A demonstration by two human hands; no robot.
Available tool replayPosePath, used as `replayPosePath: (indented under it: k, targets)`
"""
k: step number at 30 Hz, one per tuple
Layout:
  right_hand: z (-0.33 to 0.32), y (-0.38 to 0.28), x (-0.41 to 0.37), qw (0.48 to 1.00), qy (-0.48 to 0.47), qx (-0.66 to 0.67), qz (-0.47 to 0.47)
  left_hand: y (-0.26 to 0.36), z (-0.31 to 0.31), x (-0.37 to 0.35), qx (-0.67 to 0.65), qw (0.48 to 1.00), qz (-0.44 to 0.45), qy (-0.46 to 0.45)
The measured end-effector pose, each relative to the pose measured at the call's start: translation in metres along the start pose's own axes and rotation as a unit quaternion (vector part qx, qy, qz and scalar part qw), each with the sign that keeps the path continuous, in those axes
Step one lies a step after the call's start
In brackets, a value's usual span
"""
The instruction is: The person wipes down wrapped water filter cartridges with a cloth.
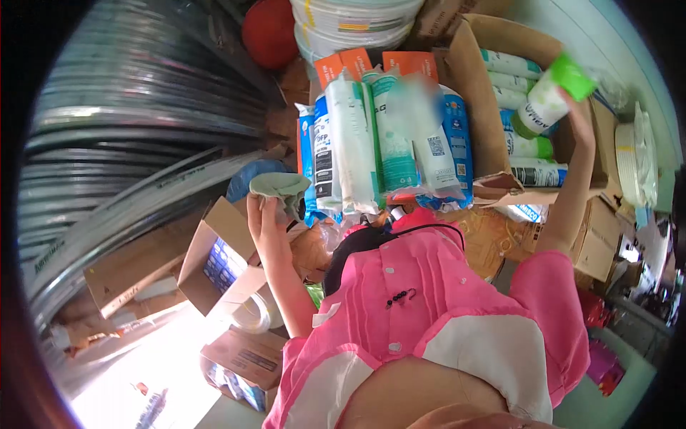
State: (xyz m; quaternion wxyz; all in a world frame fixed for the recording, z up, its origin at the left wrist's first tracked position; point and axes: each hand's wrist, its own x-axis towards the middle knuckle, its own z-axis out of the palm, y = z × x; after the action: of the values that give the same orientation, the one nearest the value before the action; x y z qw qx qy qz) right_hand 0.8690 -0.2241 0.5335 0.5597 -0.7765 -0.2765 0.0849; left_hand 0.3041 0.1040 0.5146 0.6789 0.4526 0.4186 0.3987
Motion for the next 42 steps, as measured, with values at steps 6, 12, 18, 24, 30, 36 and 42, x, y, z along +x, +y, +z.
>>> replayPosePath:
  k: [6, 12, 18, 24, 30, 36, 42]
  targets:
    - [0.109, -0.154, -0.008, 0.89, 0.189, 0.41, -0.072, 0.006, -0.004, -0.001, 0.068, 0.995, 0.065, -0.023]
    - [0.249, -0.146, -0.022, 0.858, -0.099, 0.501, 0.049, 0.03, 0.034, -0.014, 0.166, 0.974, 0.145, -0.06]
    - [0.376, -0.158, -0.092, 0.585, -0.328, 0.667, 0.323, 0.06, 0.066, -0.029, 0.339, 0.816, 0.436, -0.173]
    - [0.408, -0.189, -0.137, 0.531, -0.444, 0.622, 0.366, 0.079, 0.05, -0.017, 0.419, 0.824, 0.369, -0.097]
    - [0.438, -0.186, -0.138, 0.567, -0.456, 0.561, 0.394, 0.072, 0.036, -0.023, 0.428, 0.813, 0.36, -0.161]
    - [0.442, -0.182, -0.131, 0.519, -0.511, 0.57, 0.38, 0.065, 0.039, -0.016, 0.453, 0.793, 0.387, -0.129]
    - [0.449, -0.175, -0.136, 0.469, -0.522, 0.603, 0.378, 0.069, 0.03, 0.019, 0.401, 0.828, 0.39, -0.049]
